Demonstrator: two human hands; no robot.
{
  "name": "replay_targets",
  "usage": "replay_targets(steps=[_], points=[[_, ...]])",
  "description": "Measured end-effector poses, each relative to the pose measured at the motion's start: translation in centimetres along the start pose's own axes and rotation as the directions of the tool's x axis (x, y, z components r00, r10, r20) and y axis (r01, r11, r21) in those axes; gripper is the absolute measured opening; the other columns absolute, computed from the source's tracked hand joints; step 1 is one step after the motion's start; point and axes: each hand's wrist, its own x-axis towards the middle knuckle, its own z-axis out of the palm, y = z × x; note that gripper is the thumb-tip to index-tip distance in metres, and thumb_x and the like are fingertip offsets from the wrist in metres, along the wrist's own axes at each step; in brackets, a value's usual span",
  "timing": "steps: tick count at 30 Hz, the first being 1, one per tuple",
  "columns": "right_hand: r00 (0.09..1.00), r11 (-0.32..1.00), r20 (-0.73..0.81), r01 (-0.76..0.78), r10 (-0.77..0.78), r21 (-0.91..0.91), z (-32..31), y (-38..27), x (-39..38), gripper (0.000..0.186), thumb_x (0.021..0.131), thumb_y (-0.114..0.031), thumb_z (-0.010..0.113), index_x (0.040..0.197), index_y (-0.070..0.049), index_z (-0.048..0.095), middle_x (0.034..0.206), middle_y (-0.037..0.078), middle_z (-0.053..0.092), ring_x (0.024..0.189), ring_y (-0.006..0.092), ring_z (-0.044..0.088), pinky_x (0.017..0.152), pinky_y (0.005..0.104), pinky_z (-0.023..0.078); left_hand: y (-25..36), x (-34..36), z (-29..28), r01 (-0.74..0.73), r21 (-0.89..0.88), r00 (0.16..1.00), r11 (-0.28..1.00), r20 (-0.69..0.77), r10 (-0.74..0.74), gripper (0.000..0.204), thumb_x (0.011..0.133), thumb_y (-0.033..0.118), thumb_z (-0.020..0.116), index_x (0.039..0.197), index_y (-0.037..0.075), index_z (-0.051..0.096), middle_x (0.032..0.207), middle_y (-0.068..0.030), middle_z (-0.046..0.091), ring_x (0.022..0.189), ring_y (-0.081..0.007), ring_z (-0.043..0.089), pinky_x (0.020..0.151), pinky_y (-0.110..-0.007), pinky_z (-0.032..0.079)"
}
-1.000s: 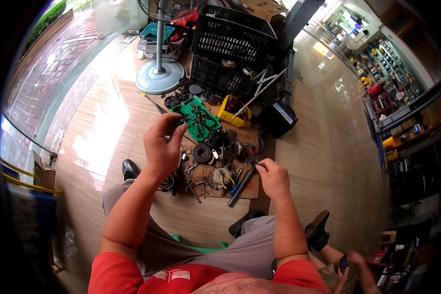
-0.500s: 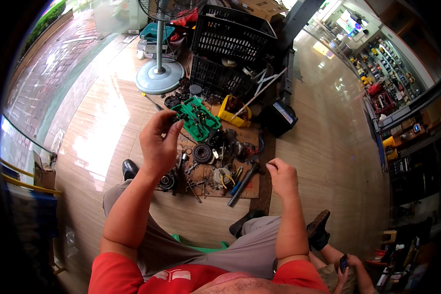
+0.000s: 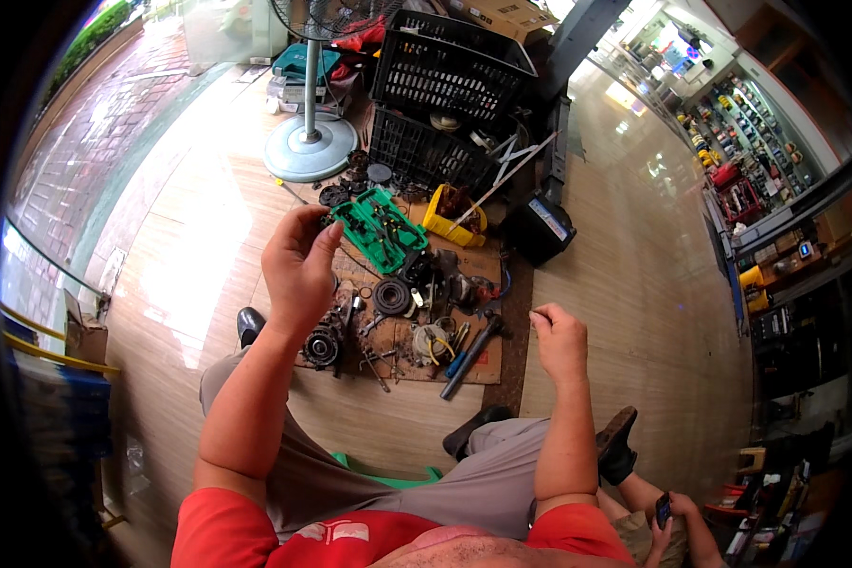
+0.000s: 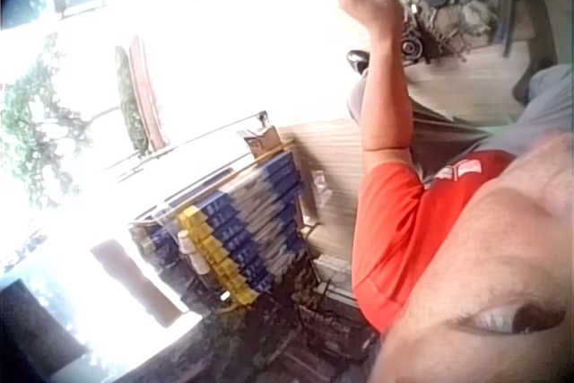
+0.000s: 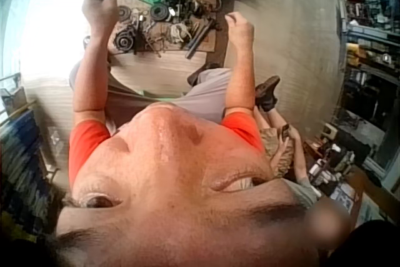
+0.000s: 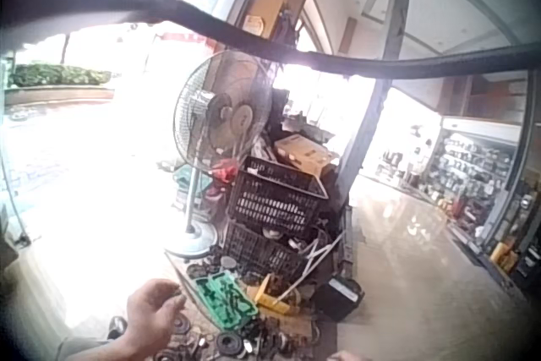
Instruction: The person works on a mechanical motor assembly, handling gears and a metal housing. They use pliers to pull wires through an opening and a screwdriver to work on internal components.
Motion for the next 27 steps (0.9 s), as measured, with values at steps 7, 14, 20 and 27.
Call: replay_targets(steps=[7,14,20,27], points=[[0.993,0.992,0.004,0.122,-0.122,0.037,-0.2,0.1,-0.1,0.015,0.088,-0.016,0.07,0.093,-0.003,0.071,0.091,0.017,0.07,0.084,0.0348,0.067,0.074,0.0406,0.052,-0.1,0.6,-0.5,0.106,-0.078,0.994,0.991,-0.023,-0.109,0.021,0.095,0.007,0.066,0.113,-0.002,0.062,0.091,-0.0059,0.067,0.077,-0.0117,0.064,0.067,-0.024,0.05],[0.976,0.976,-0.027,0.214,-0.215,-0.024,-0.7,0.3,-0.1,0.011,0.084,-0.013,0.072,0.089,-0.003,0.073,0.089,0.013,0.068,0.084,0.0327,0.065,0.074,0.04,0.052,0.0,0.9,-0.8,0.117,-0.091,0.992,0.989,-0.043,-0.121,0.022,0.094,0.007,0.066,0.114,-0.003,0.062,0.092,-0.0068,0.067,0.077,-0.0126,0.064,0.067,-0.025,0.05],[0.969,0.971,-0.075,0.238,-0.237,0.003,-1.1,1.0,0.1,0.009,0.082,-0.009,0.073,0.086,-0.001,0.072,0.087,0.013,0.067,0.084,0.0318,0.064,0.074,0.0397,0.052,0.2,1.1,-0.9,0.136,-0.106,0.989,0.985,-0.051,-0.142,0.023,0.094,0.009,0.067,0.114,-0.003,0.062,0.093,-0.0076,0.068,0.077,-0.0129,0.064,0.067,-0.026,0.051],[0.971,0.941,-0.097,0.236,-0.219,0.243,-2.5,0.1,0.2,0.007,0.079,-0.001,0.074,0.084,0.002,0.07,0.08,0.011,0.066,0.076,0.0242,0.064,0.067,0.0322,0.05,0.1,1.6,-1.7,0.219,-0.186,0.972,0.958,-0.048,-0.232,0.024,0.096,0.014,0.066,0.113,-0.001,0.062,0.094,-0.0089,0.068,0.077,-0.0134,0.065,0.068,-0.026,0.052]])
